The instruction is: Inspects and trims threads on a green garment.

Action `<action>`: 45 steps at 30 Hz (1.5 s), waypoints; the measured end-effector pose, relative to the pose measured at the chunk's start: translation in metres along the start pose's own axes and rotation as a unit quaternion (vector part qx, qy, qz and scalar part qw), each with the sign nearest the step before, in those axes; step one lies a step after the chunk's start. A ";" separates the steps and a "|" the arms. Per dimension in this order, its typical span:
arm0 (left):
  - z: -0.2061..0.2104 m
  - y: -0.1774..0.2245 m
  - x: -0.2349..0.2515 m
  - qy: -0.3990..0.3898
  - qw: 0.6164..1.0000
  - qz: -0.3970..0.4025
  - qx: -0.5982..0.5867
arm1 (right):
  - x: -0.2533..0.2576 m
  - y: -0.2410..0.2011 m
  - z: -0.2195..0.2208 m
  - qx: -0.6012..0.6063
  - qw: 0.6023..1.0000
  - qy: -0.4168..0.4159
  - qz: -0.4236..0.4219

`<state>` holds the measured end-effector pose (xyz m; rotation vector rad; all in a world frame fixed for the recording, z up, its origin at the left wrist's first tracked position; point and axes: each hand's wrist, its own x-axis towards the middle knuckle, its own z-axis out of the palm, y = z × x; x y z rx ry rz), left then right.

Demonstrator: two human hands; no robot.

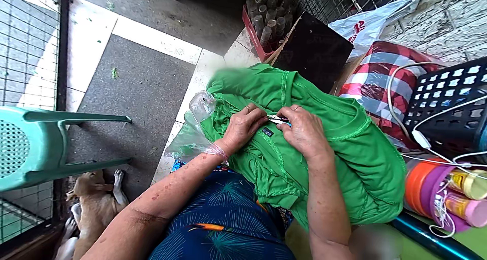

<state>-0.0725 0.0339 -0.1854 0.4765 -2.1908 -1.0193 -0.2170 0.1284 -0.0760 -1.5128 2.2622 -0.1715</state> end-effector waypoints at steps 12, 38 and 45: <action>-0.005 0.004 -0.001 -0.023 0.997 -0.070 -0.023 | 0.005 0.001 0.000 -0.002 1.000 -0.011 0.003; -0.054 0.006 -0.031 0.025 0.987 -0.115 -0.112 | 0.019 0.030 0.008 0.177 0.984 0.010 0.028; -0.116 -0.009 -0.084 0.050 0.959 -0.216 0.177 | 0.017 0.024 0.007 0.149 0.988 0.013 0.023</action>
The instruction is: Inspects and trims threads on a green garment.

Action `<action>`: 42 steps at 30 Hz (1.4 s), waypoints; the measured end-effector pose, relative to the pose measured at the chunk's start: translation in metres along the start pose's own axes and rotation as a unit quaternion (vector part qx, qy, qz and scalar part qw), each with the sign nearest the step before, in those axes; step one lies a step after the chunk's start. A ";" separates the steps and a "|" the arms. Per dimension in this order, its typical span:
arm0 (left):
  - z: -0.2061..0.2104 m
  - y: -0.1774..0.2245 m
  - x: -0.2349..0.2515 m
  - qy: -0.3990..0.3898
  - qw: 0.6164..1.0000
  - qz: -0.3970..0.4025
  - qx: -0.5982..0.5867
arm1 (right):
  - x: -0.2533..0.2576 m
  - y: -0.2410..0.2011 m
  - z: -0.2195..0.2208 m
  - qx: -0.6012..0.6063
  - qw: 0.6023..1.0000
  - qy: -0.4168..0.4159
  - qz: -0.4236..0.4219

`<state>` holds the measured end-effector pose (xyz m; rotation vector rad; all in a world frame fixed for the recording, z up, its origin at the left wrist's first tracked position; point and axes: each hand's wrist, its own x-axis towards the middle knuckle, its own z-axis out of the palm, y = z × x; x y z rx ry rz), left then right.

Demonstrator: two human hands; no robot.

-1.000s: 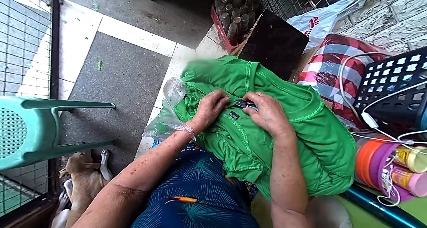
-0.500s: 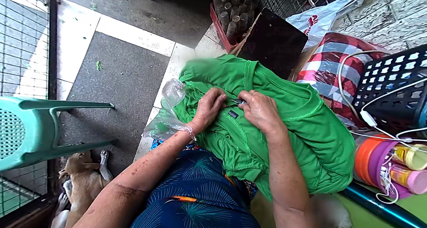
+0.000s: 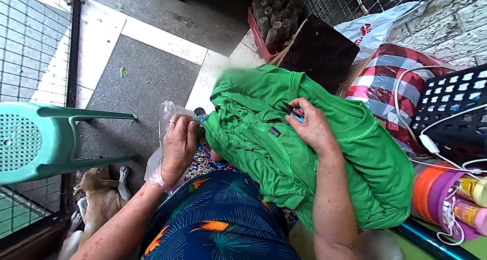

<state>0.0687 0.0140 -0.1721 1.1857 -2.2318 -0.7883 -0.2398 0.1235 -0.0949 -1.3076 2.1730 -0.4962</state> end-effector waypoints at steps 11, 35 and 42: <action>-0.011 0.062 -0.006 -0.438 0.893 0.067 -0.071 | -0.025 -0.044 0.009 0.123 0.985 0.103 -0.057; -0.058 0.076 -0.032 -0.472 0.867 0.162 0.004 | 0.010 -0.182 0.126 0.197 0.946 -0.182 -0.182; -0.058 0.099 -0.024 -0.516 0.824 0.233 0.005 | 0.015 -0.168 0.140 0.075 0.948 -0.240 -0.193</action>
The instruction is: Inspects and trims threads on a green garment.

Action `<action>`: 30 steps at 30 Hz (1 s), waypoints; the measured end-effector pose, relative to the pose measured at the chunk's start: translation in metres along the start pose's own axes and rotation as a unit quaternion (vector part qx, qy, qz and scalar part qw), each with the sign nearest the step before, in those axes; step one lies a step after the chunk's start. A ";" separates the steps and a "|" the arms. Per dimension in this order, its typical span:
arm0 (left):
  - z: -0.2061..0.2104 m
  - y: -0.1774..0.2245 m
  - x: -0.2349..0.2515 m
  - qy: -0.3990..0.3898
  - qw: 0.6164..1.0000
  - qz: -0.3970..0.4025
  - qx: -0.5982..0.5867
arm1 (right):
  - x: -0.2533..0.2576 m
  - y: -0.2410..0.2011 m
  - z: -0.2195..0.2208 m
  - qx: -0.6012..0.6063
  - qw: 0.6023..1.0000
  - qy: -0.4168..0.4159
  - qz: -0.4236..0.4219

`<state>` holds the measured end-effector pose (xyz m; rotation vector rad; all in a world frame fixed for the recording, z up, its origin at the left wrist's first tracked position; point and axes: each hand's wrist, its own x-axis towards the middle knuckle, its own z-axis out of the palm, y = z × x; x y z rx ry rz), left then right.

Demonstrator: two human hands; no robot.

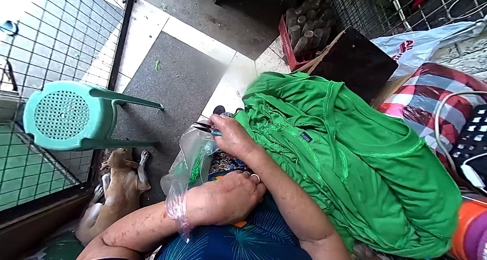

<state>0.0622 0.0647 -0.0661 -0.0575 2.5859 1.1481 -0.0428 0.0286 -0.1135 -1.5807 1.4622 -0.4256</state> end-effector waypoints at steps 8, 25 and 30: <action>-0.014 -0.053 -0.050 0.239 0.934 -0.264 0.015 | -0.030 0.016 -0.015 0.103 0.987 0.122 0.023; -0.015 -0.071 0.002 0.376 0.919 -0.074 -0.089 | -0.255 0.066 -0.059 -0.177 0.856 0.421 0.244; -0.022 -0.064 0.089 0.377 0.920 -0.054 -0.094 | -0.291 0.075 -0.030 -0.168 0.849 0.438 0.242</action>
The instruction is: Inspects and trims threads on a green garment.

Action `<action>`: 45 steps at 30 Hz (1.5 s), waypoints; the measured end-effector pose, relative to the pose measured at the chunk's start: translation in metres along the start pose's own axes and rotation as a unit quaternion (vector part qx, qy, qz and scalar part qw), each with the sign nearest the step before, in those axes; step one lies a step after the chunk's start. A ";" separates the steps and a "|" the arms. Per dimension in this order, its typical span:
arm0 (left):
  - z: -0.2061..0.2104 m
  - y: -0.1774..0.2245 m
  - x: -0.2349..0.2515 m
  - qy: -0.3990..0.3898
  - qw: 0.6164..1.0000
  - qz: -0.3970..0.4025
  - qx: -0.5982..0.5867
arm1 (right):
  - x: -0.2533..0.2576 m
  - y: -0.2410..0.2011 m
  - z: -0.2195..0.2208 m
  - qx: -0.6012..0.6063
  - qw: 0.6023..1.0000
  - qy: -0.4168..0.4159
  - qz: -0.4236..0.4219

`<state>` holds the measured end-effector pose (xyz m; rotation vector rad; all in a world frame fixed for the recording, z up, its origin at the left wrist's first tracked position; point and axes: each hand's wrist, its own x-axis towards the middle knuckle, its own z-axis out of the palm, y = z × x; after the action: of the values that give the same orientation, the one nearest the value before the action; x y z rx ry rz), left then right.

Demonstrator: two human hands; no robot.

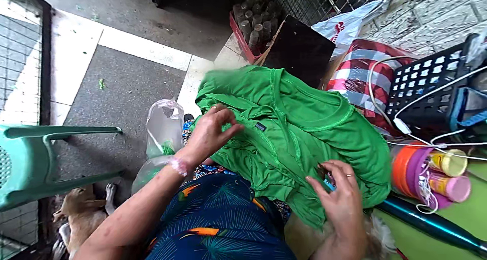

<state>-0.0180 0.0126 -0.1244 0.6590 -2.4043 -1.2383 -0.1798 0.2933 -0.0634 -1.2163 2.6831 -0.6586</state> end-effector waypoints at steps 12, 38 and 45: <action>0.014 0.013 0.063 0.014 0.984 -0.076 0.159 | 0.020 0.020 -0.014 0.019 0.967 0.248 -0.054; 0.085 0.086 0.127 0.000 0.996 0.088 -0.024 | 0.112 0.061 -0.008 -0.044 0.981 0.066 0.177; 0.160 0.124 0.130 -0.068 0.993 0.094 -0.003 | 0.107 0.060 -0.008 -0.008 0.976 0.103 0.192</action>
<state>-0.2361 0.1100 -0.0976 0.3449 -2.5039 -1.2461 -0.2947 0.2520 -0.0753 -0.6272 2.9740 -0.7337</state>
